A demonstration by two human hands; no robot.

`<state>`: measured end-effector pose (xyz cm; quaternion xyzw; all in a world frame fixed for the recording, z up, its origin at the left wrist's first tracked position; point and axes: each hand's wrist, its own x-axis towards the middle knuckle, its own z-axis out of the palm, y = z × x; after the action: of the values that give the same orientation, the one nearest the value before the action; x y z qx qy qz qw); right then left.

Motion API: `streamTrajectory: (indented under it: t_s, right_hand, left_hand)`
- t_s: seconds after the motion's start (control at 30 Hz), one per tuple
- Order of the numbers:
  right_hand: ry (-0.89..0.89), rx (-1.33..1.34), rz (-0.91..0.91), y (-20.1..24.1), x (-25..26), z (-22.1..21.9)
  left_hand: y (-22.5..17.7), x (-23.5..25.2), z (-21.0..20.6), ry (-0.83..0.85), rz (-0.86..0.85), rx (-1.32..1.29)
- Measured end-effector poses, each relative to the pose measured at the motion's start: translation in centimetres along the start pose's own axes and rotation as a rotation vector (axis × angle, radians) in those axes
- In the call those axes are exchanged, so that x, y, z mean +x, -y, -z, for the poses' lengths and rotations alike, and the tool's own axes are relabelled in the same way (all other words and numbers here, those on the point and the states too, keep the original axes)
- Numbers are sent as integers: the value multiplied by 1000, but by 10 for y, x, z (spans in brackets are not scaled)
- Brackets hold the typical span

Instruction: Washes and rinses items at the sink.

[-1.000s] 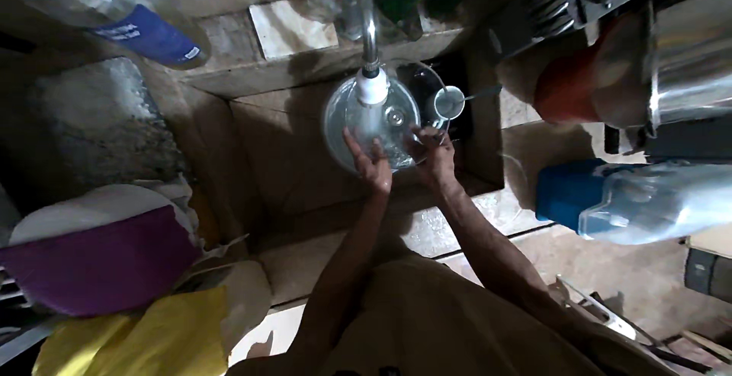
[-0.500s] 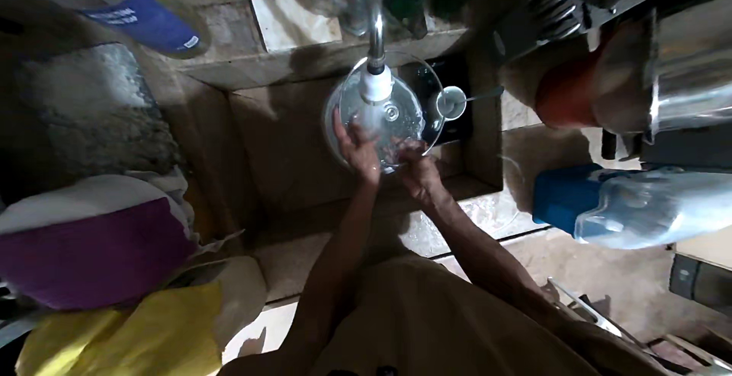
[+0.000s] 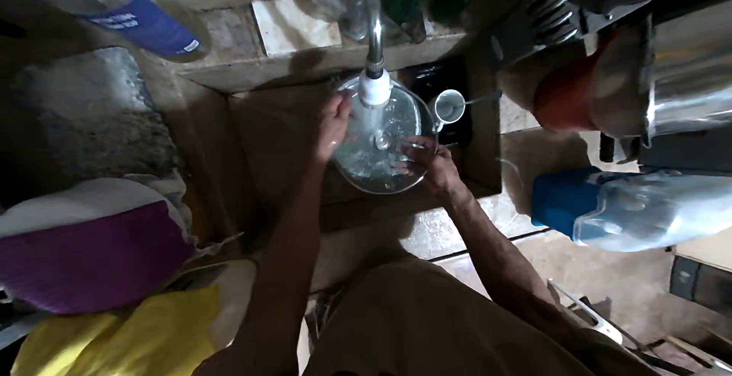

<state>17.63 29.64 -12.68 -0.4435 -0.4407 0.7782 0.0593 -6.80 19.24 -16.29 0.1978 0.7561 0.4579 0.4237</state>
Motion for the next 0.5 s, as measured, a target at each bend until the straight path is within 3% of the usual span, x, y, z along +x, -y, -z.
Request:
streamTrajectory:
  t_s: [0.17, 0.27, 0.33, 0.37, 0.43, 0.5]
  right_hand:
    - [129, -32, -57, -6, 2, 0]
    - [66, -20, -82, 5, 17, -14]
    - [59, -37, -71, 2, 15, -11]
    - [74, -46, -45, 1, 13, -5]
    - [78, -46, -16, -4, 4, 5]
    - [-12, 74, 19, -3, 11, 6]
  left_hand:
    - [-61, 27, 11, 338, 2, 549]
    - [-24, 66, -16, 407, -411, 561]
    - [-17, 71, -29, 480, -527, 518]
    - [-17, 69, -26, 457, -490, 508]
    - [-23, 43, -4, 330, -234, 411]
    - [-15, 12, 0, 87, -117, 207]
